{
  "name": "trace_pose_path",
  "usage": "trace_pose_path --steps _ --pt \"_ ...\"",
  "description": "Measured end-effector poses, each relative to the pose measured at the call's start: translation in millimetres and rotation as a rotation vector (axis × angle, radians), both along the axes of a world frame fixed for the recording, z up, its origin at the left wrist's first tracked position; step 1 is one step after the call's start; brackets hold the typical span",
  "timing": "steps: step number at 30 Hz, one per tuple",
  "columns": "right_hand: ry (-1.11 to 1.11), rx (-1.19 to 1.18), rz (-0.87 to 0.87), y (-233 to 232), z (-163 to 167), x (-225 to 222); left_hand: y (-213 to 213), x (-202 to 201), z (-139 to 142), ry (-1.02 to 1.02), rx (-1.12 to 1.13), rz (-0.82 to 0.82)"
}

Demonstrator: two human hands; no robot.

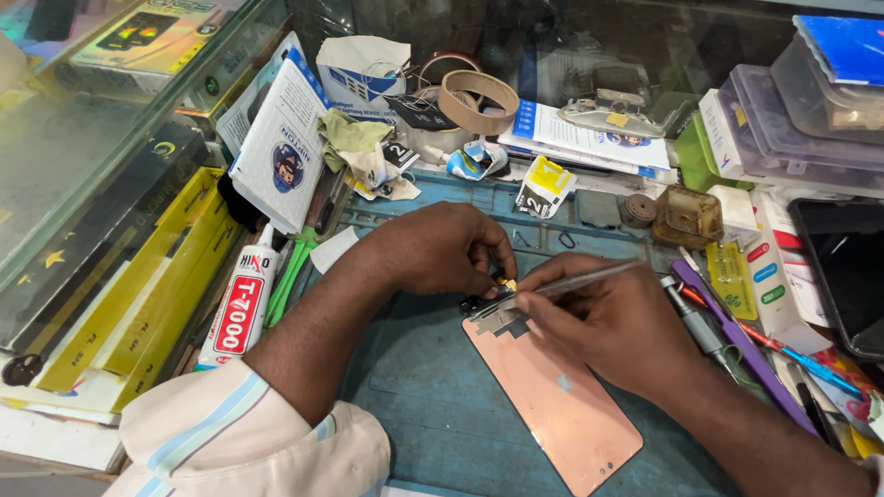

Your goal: The person uses tweezers to carefully place and adjust small components on the back of a smartphone. They repeatedly pick up tiny parts and position them on the device's internal circuitry.

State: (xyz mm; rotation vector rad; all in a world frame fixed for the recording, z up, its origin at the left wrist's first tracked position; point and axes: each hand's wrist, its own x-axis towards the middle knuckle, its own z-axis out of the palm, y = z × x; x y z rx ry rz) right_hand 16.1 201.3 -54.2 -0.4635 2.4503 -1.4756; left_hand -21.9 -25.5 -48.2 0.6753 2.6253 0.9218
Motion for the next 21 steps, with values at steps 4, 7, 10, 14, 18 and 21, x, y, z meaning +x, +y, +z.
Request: trace_pose_path --steps 4,7,10,14,18,21 --pt "0.073 0.061 -0.014 -0.2 3.1 -1.9 0.0 -0.3 -1.6 -0.002 0.01 0.004" --pt "0.114 0.11 0.022 -0.5 3.5 0.5 0.1 -0.4 -2.1 0.009 0.01 -0.002" --pt "0.135 0.069 0.037 -0.9 4.7 1.4 0.0 -0.4 -1.9 -0.001 0.008 -0.002" --pt "0.063 0.05 -0.016 -2.1 5.3 2.7 -0.4 0.1 -0.8 -0.01 0.005 -0.002" --pt "0.237 0.112 0.079 -1.6 5.0 3.1 -0.3 1.2 0.5 -0.01 -0.004 0.009" --pt "0.29 0.155 -0.023 0.4 5.8 0.7 0.3 1.2 1.2 -0.035 -0.009 0.017"
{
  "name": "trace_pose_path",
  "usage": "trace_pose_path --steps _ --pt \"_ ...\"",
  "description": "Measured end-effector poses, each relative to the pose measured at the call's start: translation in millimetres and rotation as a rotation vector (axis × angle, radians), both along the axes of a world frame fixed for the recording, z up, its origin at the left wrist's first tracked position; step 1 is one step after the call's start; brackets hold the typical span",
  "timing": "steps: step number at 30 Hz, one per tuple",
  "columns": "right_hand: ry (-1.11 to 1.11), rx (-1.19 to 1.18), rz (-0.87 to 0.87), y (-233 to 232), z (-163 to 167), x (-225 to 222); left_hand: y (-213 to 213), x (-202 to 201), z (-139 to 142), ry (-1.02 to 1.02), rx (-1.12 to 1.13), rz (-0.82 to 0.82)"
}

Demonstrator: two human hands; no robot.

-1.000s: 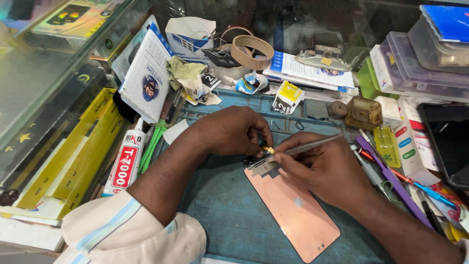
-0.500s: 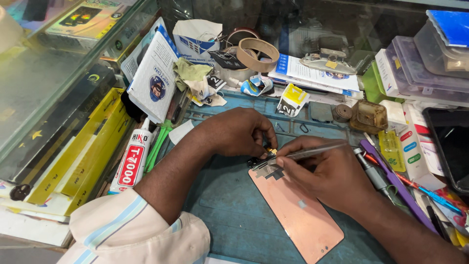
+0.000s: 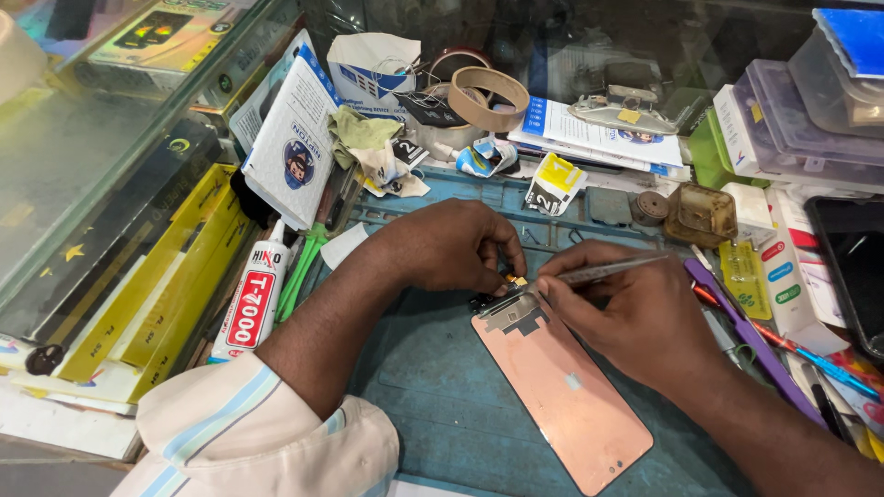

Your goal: The person uses tweezers to carefully place and adjust small components on the back of a smartphone. They repeatedly pick up tiny parts and position them on the device's internal circuitry.

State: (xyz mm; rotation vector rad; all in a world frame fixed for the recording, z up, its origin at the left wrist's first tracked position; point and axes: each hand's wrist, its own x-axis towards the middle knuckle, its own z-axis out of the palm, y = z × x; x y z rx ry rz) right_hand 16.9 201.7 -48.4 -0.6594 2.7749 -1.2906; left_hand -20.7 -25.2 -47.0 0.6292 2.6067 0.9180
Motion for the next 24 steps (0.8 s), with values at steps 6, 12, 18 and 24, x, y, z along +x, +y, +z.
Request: trace_pose_path --steps 6,12,18,24 --pt "-0.1 -0.038 0.066 -1.1 -2.9 1.5 0.5 -0.8 -0.7 0.014 0.006 -0.005" --pt "-0.173 -0.206 0.025 -0.5 -2.2 0.7 0.2 -0.8 -1.5 0.02 0.003 -0.01" --pt "-0.067 -0.076 0.001 0.8 -3.1 -2.0 0.0 -0.7 -1.1 0.018 0.008 -0.009" --pt "-0.143 -0.123 0.094 0.9 -6.9 0.3 1.1 0.0 0.1 0.024 0.0 -0.006"
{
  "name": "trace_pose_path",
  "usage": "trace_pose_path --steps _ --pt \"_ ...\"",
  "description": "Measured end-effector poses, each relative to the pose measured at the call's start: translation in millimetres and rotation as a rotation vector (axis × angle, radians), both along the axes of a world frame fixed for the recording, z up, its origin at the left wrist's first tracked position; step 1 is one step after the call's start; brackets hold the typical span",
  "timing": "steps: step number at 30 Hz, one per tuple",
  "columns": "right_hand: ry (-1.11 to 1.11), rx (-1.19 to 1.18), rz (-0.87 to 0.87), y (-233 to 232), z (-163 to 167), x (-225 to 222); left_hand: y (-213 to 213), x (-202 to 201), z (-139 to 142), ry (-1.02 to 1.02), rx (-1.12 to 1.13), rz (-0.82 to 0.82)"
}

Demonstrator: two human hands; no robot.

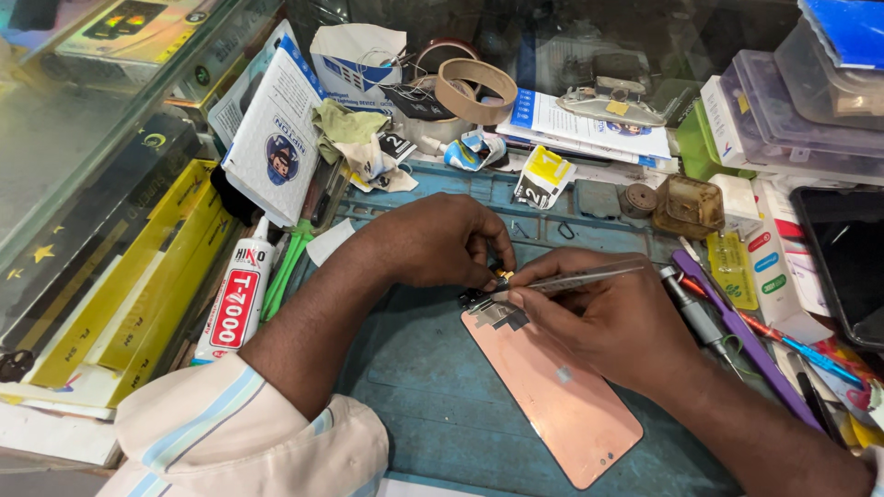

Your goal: The person uses tweezers to carefully place and adjust small components on the back of a smartphone. They repeatedly pick up tiny parts and position them on the device's internal circuitry.

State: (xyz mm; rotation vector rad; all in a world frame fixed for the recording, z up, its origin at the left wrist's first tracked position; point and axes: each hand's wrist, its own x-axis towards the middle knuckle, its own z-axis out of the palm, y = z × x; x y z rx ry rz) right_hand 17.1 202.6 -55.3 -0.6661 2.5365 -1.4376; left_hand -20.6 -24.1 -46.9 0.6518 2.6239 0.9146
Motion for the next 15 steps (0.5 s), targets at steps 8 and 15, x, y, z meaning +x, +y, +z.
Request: trace_pose_path --steps 8,15 --pt "-0.065 -0.042 -0.05 -2.5 3.5 1.8 0.1 0.1 0.0 0.001 0.001 -0.002" --pt "0.023 0.039 -0.113 -2.7 8.3 0.8 0.0 0.4 0.0 -0.006 -0.001 0.008"
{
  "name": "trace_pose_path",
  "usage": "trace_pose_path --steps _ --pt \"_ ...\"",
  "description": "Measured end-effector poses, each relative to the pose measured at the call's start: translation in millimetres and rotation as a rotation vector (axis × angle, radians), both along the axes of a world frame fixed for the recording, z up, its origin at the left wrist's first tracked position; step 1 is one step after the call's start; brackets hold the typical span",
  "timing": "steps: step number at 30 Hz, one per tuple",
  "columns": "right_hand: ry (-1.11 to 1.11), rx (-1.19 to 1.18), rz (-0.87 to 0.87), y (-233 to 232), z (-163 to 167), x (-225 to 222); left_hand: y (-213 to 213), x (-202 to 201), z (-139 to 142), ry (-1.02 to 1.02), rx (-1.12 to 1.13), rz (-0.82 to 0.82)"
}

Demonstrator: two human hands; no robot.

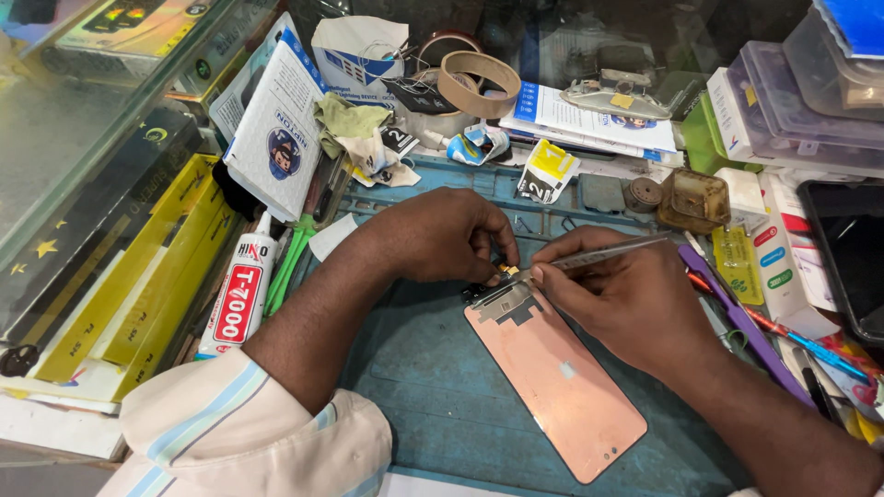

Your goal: The person uses tweezers to carefully place and adjust small components on the back of a smartphone. They repeatedly pick up tiny parts and position them on the device's internal circuitry.

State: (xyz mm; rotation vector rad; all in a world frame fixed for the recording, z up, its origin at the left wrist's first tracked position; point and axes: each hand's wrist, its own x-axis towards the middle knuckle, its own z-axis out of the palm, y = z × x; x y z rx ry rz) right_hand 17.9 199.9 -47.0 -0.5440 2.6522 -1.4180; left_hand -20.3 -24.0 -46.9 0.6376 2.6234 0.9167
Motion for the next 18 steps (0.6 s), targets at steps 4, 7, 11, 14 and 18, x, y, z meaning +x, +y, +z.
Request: trace_pose_path --steps 4,7,11,14,18 --pt "-0.113 -0.065 0.064 0.0 -4.3 2.0 -0.1 0.1 0.4 0.005 -0.009 0.003" --pt "-0.044 -0.005 0.064 1.7 -5.6 -0.5 0.0 -0.2 -0.4 0.013 0.001 -0.002" --pt "-0.038 -0.086 0.079 4.1 -7.1 -3.1 -0.1 -1.3 -1.8 0.017 0.023 -0.016" --pt "-0.086 -0.085 0.09 2.9 -9.5 -2.2 -0.3 -1.4 -2.1 0.027 0.006 -0.017" --pt "-0.088 -0.087 0.039 3.2 -7.6 -3.9 -0.6 -0.9 -1.4 0.026 0.008 -0.01"
